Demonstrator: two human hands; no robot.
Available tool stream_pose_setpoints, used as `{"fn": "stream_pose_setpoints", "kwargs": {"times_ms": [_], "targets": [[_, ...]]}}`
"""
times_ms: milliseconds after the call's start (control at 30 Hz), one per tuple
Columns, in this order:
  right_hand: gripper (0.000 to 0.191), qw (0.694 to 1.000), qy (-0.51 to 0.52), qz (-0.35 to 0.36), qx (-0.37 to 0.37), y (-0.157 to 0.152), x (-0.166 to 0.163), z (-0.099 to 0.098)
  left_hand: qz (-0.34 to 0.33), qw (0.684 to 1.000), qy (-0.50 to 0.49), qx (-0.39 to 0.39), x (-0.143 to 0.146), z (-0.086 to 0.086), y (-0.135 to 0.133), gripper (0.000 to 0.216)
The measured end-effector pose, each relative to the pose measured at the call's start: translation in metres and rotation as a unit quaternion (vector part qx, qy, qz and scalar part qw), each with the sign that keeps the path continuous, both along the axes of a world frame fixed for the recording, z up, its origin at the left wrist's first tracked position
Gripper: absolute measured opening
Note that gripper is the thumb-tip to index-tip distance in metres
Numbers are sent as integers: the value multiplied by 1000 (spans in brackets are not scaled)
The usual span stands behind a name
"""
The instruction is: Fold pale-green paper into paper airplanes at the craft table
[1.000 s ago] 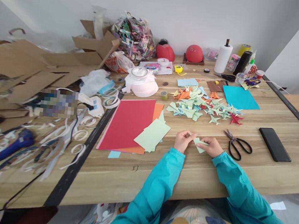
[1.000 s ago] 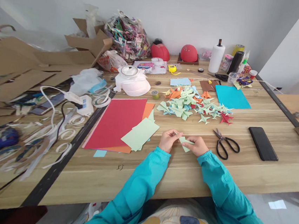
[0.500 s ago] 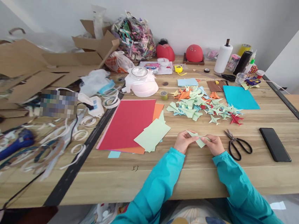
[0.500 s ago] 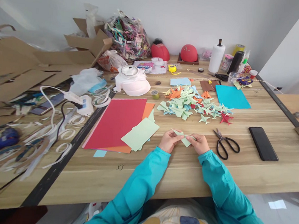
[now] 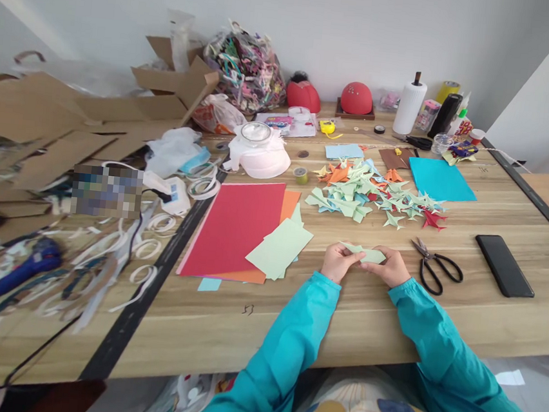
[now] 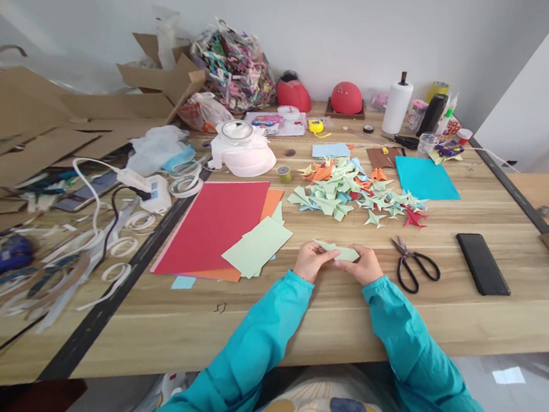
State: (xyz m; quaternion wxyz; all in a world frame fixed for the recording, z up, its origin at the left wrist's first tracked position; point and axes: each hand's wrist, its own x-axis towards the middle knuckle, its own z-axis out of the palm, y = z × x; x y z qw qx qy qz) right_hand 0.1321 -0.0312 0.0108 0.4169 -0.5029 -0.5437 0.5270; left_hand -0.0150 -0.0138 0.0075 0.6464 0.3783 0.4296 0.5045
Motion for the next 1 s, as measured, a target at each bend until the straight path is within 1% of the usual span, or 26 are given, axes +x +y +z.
{"fn": "stream_pose_setpoints", "kwargs": {"times_ms": [167,333,367,400,467,500,533,567,667,700,767,867,933,1000], "targets": [[35,1000,17,5,-15,-1,-2,1,-15,1000,22,13,-1,-1,0,30],[34,999,46,-1,-25,0,-1,1,-22,1000,12,2,-1,-3,0,30],[35,998,53,-4,-26,0,-1,2,-21,1000,-1,4,-2,-3,1,34],[37,998,60,-8,-26,1,0,2,-21,1000,-18,12,-3,-2,1,43],[41,997,66,-16,-21,1,1,4,-20,998,-49,41,-6,-1,3,70],[43,998,61,-22,-14,1,1,5,-20,997,-55,58,-7,0,4,79],[45,998,51,-28,-3,1,1,6,-22,996,-51,75,-9,1,5,80],[47,999,38,-33,9,1,2,7,-26,995,-38,88,-10,1,5,73],[48,998,-1,-37,41,0,2,8,-41,993,15,108,-12,0,6,38],[50,998,-9,-38,50,0,3,8,-41,993,26,112,-12,-1,6,30],[56,997,-13,-45,69,0,3,7,-31,992,28,118,-10,-2,5,25],[69,994,17,-42,95,1,3,5,-20,993,9,116,-9,-2,6,21],[71,992,38,-27,113,1,3,3,-14,993,3,116,-9,-3,6,18],[66,990,37,-14,134,0,4,-1,-4,993,7,120,-9,-3,7,14]]}}
